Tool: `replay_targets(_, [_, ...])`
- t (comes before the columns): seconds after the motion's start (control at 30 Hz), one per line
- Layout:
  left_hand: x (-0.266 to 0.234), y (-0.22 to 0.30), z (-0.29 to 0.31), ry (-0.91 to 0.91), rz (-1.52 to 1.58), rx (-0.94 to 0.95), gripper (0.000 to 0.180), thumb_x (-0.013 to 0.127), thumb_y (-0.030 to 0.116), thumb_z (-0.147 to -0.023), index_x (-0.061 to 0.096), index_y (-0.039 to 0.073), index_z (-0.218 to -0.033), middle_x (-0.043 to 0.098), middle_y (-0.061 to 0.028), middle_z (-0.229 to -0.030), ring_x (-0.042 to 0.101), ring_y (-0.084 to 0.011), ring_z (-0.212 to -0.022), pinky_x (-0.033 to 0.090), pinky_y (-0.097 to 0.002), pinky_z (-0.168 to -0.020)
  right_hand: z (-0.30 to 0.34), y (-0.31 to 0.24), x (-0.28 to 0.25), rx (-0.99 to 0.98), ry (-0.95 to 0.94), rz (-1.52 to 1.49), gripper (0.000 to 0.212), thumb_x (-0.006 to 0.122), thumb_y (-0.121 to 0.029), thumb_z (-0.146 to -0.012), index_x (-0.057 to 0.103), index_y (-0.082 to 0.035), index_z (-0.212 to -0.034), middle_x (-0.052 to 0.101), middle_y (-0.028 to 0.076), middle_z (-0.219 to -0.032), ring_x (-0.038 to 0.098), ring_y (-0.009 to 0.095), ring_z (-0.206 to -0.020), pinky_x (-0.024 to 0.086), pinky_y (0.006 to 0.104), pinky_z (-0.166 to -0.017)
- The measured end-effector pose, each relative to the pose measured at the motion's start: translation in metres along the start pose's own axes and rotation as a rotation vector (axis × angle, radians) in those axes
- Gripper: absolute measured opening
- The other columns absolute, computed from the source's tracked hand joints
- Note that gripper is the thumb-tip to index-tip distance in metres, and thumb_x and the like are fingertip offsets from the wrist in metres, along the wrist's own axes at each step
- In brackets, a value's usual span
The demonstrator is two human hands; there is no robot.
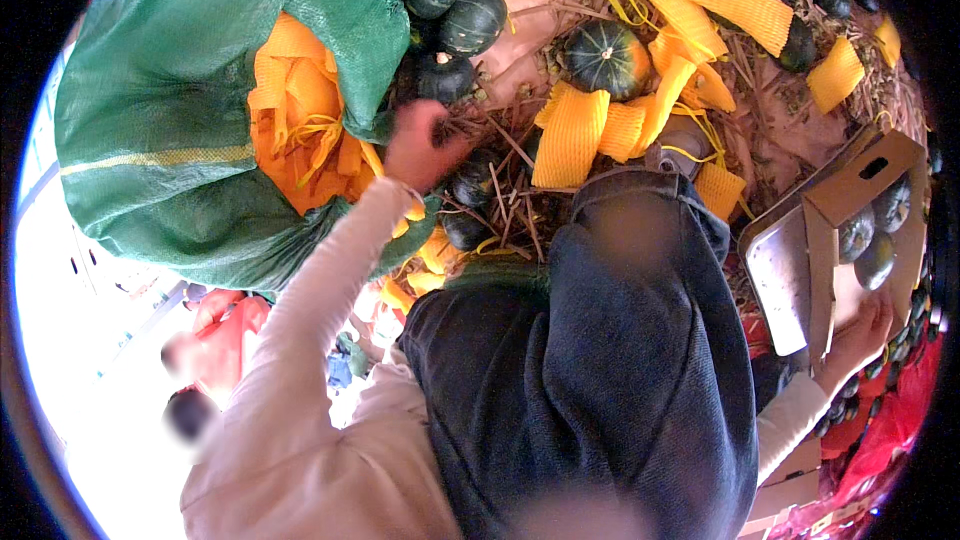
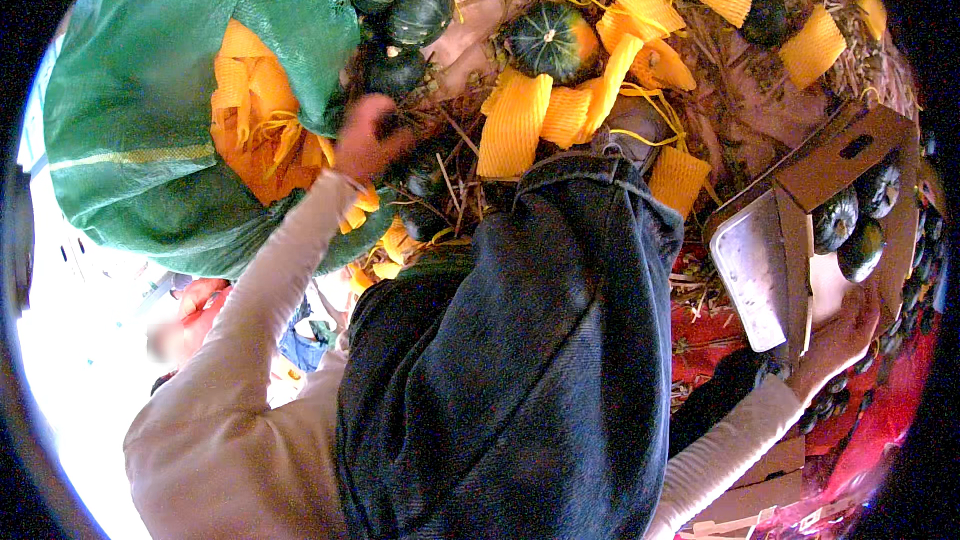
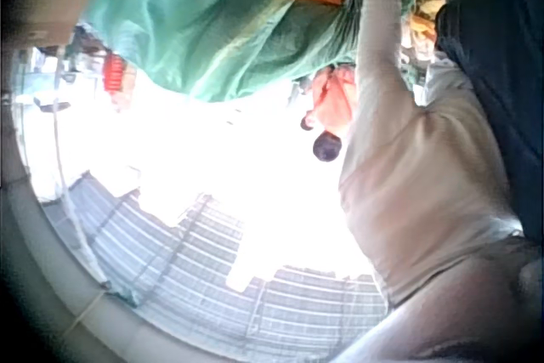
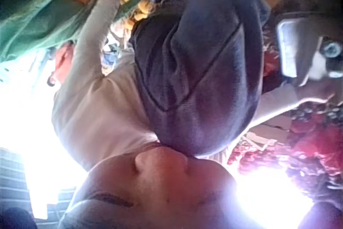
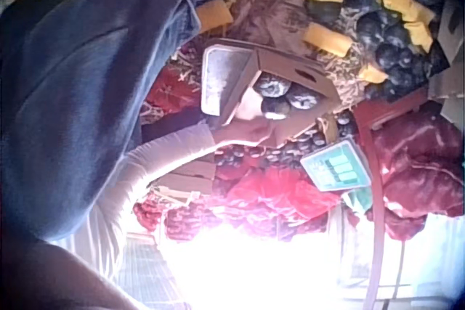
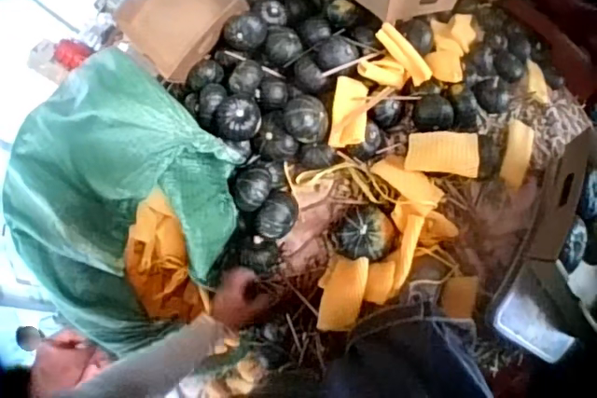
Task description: The person places pumpkins into padded yellow sleeves and then fits them into cardboard boxes, occasionally using a small tool to trim stems.
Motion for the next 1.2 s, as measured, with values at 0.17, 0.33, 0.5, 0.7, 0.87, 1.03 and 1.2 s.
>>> replay_targets(0.17, [0.032, 0.025, 0.019, -0.426, 0.333, -0.262, 0.075, 0.075, 0.022, -0.069, 0.040, 0.006, -0.134, 0.051, -0.0188, -0.127, 0.051, -0.0304, -0.117, 0.042, -0.0383, -0.100, 0.039, -0.063, 0.044, -0.245, -0.184, -0.113, 0.028, 0.057, -0.008, -0.091, 0.058, 0.000, -0.118, 0.060, 0.010, -0.119, 0.056, 0.018, -0.110, 0.044, 0.0313, -0.095])
replay_targets(0.33, [-0.018, 0.098, -0.023, -0.593, 1.600, -0.385, 0.074, 0.067, 0.020, -0.074, 0.033, 0.008, -0.139, 0.051, -0.0123, -0.129, 0.053, -0.0259, -0.116, 0.043, -0.0436, -0.100, 0.069, -0.123, 0.041, -0.320, -0.345, -0.073, 0.033, 0.057, 0.000, -0.087, 0.055, -0.001, -0.121, 0.057, 0.010, -0.122, 0.055, 0.017, -0.110, 0.046, 0.0304, -0.092])
replay_targets(0.5, [-0.008, 0.183, -0.051, -0.429, 1.880, -0.309, 0.066, 0.056, 0.023, -0.084, 0.028, 0.006, -0.141, 0.043, -0.0155, -0.136, 0.044, -0.0273, -0.126, 0.035, -0.0427, -0.107, 0.116, -0.224, 0.092, 0.014, -0.782, -0.667, 0.056, 0.070, -0.006, -0.078, 0.048, -0.003, -0.129, 0.058, 0.008, -0.115, 0.056, 0.018, -0.103, 0.046, 0.0310, -0.091])
replay_targets(0.7, [-0.005, 0.179, -0.055, -0.318, 0.683, 0.430, 0.057, 0.061, 0.031, -0.089, 0.041, 0.000, -0.133, 0.044, -0.0172, -0.136, 0.040, -0.0281, -0.129, 0.031, -0.0364, -0.107, 0.114, -0.203, 0.085, 0.073, -0.725, -0.816, 0.071, 0.064, -0.040, -0.077, 0.043, -0.003, -0.134, 0.056, 0.010, -0.117, 0.054, 0.020, -0.106, 0.043, 0.0342, -0.095])
replay_targets(0.87, [-0.032, 0.067, -0.098, 0.253, -0.006, 0.300, 0.044, 0.063, 0.008, -0.076, 0.053, 0.004, -0.118, 0.054, -0.0177, -0.121, 0.051, -0.0343, -0.114, 0.039, -0.0404, -0.099, 0.057, -0.063, -0.017, 0.140, -0.103, -0.299, 0.043, 0.047, -0.030, -0.095, 0.044, -0.004, -0.129, 0.051, 0.017, -0.124, 0.052, 0.028, -0.112, 0.042, 0.0410, -0.096])
replay_targets(1.03, [-0.027, 0.035, -0.149, 0.230, -0.219, 0.101, 0.092, 0.080, 0.019, -0.058, 0.034, 0.016, -0.137, 0.030, -0.0270, -0.134, 0.035, -0.0460, -0.121, 0.031, -0.0491, -0.104, 0.007, 0.049, -0.033, -0.155, -0.090, 0.143, 0.040, 0.043, -0.027, -0.099, 0.047, 0.001, -0.126, 0.053, 0.017, -0.124, 0.048, 0.026, -0.116, 0.036, 0.0369, -0.101])
replay_targets(1.2, [-0.038, 0.023, -0.159, 0.137, -0.128, 0.118, 0.090, 0.081, 0.016, -0.056, 0.036, 0.017, -0.134, 0.037, -0.0221, -0.129, 0.041, -0.0420, -0.117, 0.035, -0.0435, -0.103, 0.013, -0.007, 0.013, -0.115, -0.445, 0.073, 0.038, 0.046, -0.016, -0.097, 0.044, -0.001, -0.132, 0.046, 0.014, -0.135, 0.040, 0.024, -0.127, 0.027, 0.0346, -0.107])
Point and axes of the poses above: each hand's wrist, its own z-axis away from the middle knuckle, its own x-axis out of the palm, y = z × x, the point moved 1 cm from there along -z, towards the middle knuckle
